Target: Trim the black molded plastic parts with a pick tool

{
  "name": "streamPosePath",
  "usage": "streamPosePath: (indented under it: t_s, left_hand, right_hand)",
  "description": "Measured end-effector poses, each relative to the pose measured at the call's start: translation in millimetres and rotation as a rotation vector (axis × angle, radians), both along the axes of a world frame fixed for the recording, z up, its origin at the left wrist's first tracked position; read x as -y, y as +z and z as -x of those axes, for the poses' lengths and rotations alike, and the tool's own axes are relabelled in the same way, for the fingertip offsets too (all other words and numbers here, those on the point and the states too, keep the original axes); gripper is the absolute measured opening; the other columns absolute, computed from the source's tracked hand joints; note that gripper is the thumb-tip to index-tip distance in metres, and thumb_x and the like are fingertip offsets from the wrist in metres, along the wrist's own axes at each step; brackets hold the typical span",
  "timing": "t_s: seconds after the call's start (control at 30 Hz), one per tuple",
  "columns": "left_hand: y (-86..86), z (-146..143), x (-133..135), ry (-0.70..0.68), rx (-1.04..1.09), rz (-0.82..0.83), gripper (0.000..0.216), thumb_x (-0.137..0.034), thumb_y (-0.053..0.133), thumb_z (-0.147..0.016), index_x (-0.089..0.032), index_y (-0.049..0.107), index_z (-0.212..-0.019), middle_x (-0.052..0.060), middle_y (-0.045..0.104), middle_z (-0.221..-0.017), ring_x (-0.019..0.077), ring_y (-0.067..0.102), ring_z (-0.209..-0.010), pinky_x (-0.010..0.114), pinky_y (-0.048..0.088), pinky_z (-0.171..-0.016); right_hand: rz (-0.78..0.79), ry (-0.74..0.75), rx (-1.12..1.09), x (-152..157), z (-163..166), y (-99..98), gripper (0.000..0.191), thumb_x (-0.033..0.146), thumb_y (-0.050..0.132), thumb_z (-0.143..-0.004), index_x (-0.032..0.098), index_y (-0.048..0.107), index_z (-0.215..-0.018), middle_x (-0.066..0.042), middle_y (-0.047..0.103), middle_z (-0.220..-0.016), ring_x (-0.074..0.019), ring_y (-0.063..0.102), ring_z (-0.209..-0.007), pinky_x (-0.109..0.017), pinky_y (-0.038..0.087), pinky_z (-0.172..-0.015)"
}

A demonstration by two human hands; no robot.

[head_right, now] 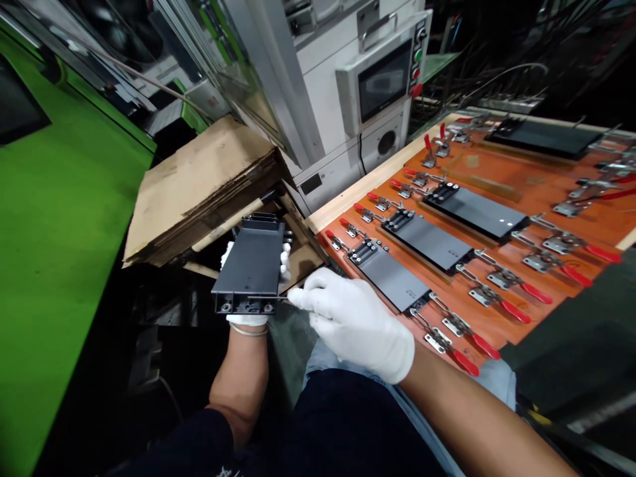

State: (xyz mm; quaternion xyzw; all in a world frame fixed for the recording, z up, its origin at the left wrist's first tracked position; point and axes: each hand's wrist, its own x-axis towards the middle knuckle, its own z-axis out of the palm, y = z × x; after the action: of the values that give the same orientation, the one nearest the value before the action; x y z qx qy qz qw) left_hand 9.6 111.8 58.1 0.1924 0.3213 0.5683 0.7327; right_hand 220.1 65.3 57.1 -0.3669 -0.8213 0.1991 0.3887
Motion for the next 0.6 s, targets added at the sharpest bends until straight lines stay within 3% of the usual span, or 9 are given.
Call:
streamPosePath:
  t_s: [0.2, 0.6]
  left_hand:
    - [-3.3, 3.8, -5.3, -0.055, -0.065, 0.015, 0.06, -0.071, 0.054, -0.082, -0.024, 0.072, -0.114, 0.013, 0.075, -0.108, 0.04, 0.069, -0.105, 0.057, 0.058, -0.089]
    - [-12.2, 0.1, -9.1, -0.008, -0.062, -0.009, 0.052, -0.072, 0.055, -0.082, -0.029, 0.075, -0.102, 0.009, 0.076, -0.097, 0.0389, 0.071, -0.097, 0.056, 0.059, -0.085]
  right_hand:
    - [-0.088, 0.016, 0.15, -0.9, 9.0, -10.5, 0.031, 0.012, 0.05, -0.091, 0.025, 0.076, -0.101, -0.001, 0.065, -0.085, -0.0111, 0.054, -0.064, -0.024, 0.038, -0.057]
    - [0.016, -0.013, 0.04, -1.5, 7.2, -13.0, 0.034, 0.007, 0.051, -0.086, 0.024, 0.075, -0.103, -0.002, 0.063, -0.09, -0.0124, 0.058, -0.074, -0.023, 0.044, -0.065]
